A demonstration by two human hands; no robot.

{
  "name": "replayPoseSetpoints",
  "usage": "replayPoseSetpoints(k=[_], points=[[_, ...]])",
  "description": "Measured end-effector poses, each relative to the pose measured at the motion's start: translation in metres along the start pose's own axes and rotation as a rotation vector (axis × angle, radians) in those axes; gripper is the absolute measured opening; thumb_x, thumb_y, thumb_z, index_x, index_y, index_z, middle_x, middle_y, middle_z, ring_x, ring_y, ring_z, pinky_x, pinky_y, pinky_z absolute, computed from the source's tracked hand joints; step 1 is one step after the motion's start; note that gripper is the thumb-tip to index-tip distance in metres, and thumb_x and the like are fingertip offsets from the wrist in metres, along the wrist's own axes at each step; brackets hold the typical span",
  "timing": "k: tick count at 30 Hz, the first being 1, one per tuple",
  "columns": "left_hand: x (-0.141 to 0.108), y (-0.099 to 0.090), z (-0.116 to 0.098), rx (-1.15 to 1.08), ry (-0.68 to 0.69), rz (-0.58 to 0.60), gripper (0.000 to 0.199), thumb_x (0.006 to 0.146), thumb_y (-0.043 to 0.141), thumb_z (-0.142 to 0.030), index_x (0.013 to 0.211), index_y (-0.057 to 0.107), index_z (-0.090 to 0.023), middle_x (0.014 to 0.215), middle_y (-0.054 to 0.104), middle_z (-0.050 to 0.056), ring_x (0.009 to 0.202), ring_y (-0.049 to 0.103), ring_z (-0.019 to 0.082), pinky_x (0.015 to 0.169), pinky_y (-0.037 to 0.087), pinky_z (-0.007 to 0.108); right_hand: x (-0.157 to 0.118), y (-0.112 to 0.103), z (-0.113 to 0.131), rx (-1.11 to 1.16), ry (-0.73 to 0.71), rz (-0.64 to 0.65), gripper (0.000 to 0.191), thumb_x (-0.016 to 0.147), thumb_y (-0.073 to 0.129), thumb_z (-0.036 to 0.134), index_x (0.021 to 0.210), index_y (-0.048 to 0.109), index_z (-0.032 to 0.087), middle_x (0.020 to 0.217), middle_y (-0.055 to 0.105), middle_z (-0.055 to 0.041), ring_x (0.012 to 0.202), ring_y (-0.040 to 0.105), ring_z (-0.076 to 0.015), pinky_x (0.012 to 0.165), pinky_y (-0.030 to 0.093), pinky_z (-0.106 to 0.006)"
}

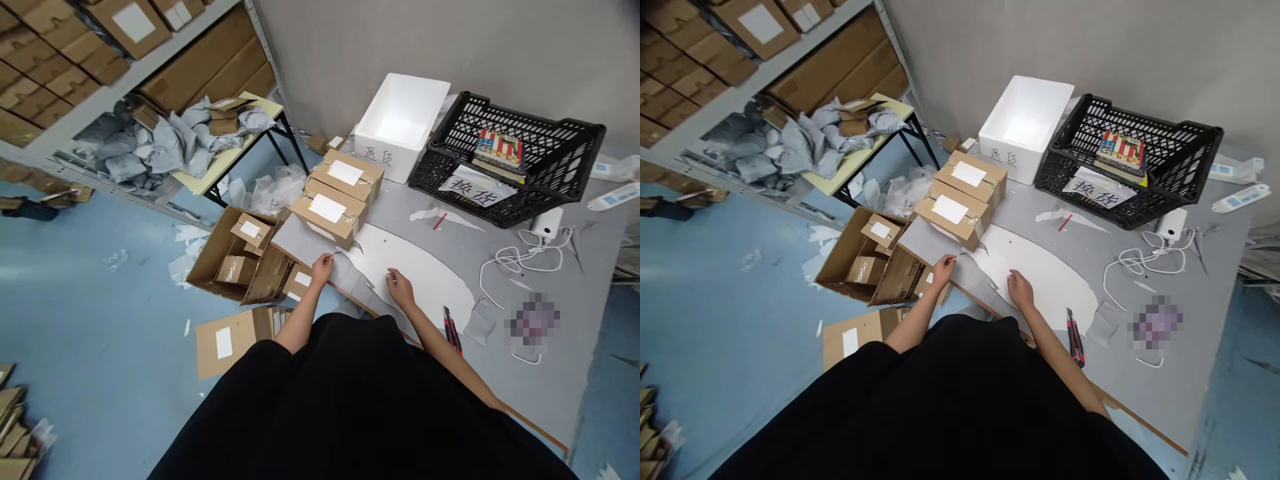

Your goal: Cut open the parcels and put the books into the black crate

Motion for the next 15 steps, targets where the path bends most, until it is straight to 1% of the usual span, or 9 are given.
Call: replayPoseSetpoints(k=[1, 3, 5, 7, 10, 12, 14, 15], points=[[0.004, -0.011, -0.003, -0.028, 0.016, -0.032, 0.022, 0.092, 0.054, -0.026, 0.104, 0.071, -0.019, 0.098, 0.076, 0.005, 0.093, 0.069, 0.018, 0.091, 0.051, 0.029, 0.015, 0.007, 0.018, 0.046, -0.026, 0.001, 0.043, 0.092, 0.043, 0.037, 0.124, 0.064, 0.018, 0.112, 0.074, -0.0132, 0.100, 0.069, -0.0261, 0.093, 0.053, -0.041], [0.016, -0.032, -0.009, -0.080, 0.051, -0.085, 0.022, 0.091, 0.054, -0.026, 0.102, 0.071, -0.019, 0.094, 0.075, 0.005, 0.089, 0.068, 0.018, 0.089, 0.051, 0.029, 0.039, 0.022, 0.050, 0.164, -0.038, -0.039, 0.043, 0.091, 0.044, 0.037, 0.125, 0.063, 0.019, 0.111, 0.074, -0.0116, 0.100, 0.069, -0.0246, 0.093, 0.054, -0.041], [0.036, -0.054, -0.015, -0.109, 0.084, -0.125, 0.022, 0.092, 0.053, -0.028, 0.102, 0.071, -0.020, 0.089, 0.074, 0.004, 0.086, 0.068, 0.017, 0.087, 0.051, 0.029, 0.057, 0.038, 0.075, 0.267, -0.012, -0.101, 0.045, 0.090, 0.045, 0.039, 0.126, 0.062, 0.019, 0.112, 0.073, -0.0127, 0.101, 0.068, -0.0245, 0.093, 0.054, -0.042], [0.060, -0.078, -0.022, -0.138, 0.125, -0.166, 0.024, 0.092, 0.052, -0.030, 0.104, 0.070, -0.021, 0.087, 0.073, 0.003, 0.085, 0.067, 0.017, 0.087, 0.051, 0.029, 0.071, 0.054, 0.095, 0.337, 0.011, -0.154, 0.049, 0.090, 0.044, 0.041, 0.130, 0.060, 0.017, 0.117, 0.072, -0.0145, 0.107, 0.067, -0.0249, 0.095, 0.054, -0.042], [0.103, -0.117, -0.033, -0.188, 0.198, -0.227, 0.025, 0.093, 0.052, -0.032, 0.105, 0.070, -0.021, 0.091, 0.073, 0.004, 0.087, 0.067, 0.017, 0.087, 0.051, 0.029, 0.092, 0.073, 0.118, 0.371, 0.048, -0.234, 0.055, 0.091, 0.041, 0.045, 0.136, 0.056, 0.019, 0.128, 0.067, -0.0149, 0.115, 0.063, -0.0245, 0.100, 0.051, -0.042], [0.135, -0.140, -0.040, -0.186, 0.247, -0.256, 0.025, 0.093, 0.052, -0.032, 0.103, 0.072, -0.020, 0.095, 0.073, 0.005, 0.088, 0.066, 0.018, 0.087, 0.051, 0.029, 0.106, 0.078, 0.129, 0.371, 0.089, -0.297, 0.058, 0.092, 0.040, 0.049, 0.139, 0.055, 0.019, 0.133, 0.064, -0.0145, 0.116, 0.063, -0.0240, 0.103, 0.049, -0.042], [0.169, -0.156, -0.044, -0.159, 0.278, -0.261, 0.024, 0.091, 0.054, -0.031, 0.100, 0.073, -0.019, 0.098, 0.072, 0.007, 0.089, 0.064, 0.019, 0.088, 0.051, 0.030, 0.119, 0.080, 0.137, 0.387, 0.154, -0.358, 0.061, 0.092, 0.038, 0.052, 0.141, 0.053, 0.019, 0.138, 0.062, -0.0140, 0.116, 0.062, -0.0238, 0.105, 0.047, -0.041], [0.187, -0.160, -0.045, -0.152, 0.285, -0.246, 0.024, 0.090, 0.055, -0.030, 0.101, 0.073, -0.019, 0.100, 0.071, 0.007, 0.091, 0.064, 0.019, 0.089, 0.051, 0.030, 0.124, 0.081, 0.139, 0.406, 0.189, -0.382, 0.063, 0.092, 0.038, 0.053, 0.143, 0.052, 0.020, 0.140, 0.060, -0.0134, 0.117, 0.062, -0.0239, 0.107, 0.045, -0.041]])
Point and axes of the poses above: each hand's wrist, its own x-axis towards the middle knuckle, its own y-axis out of the palm, z = x × y, the point moved 7 cm from there along x, towards the middle knuckle
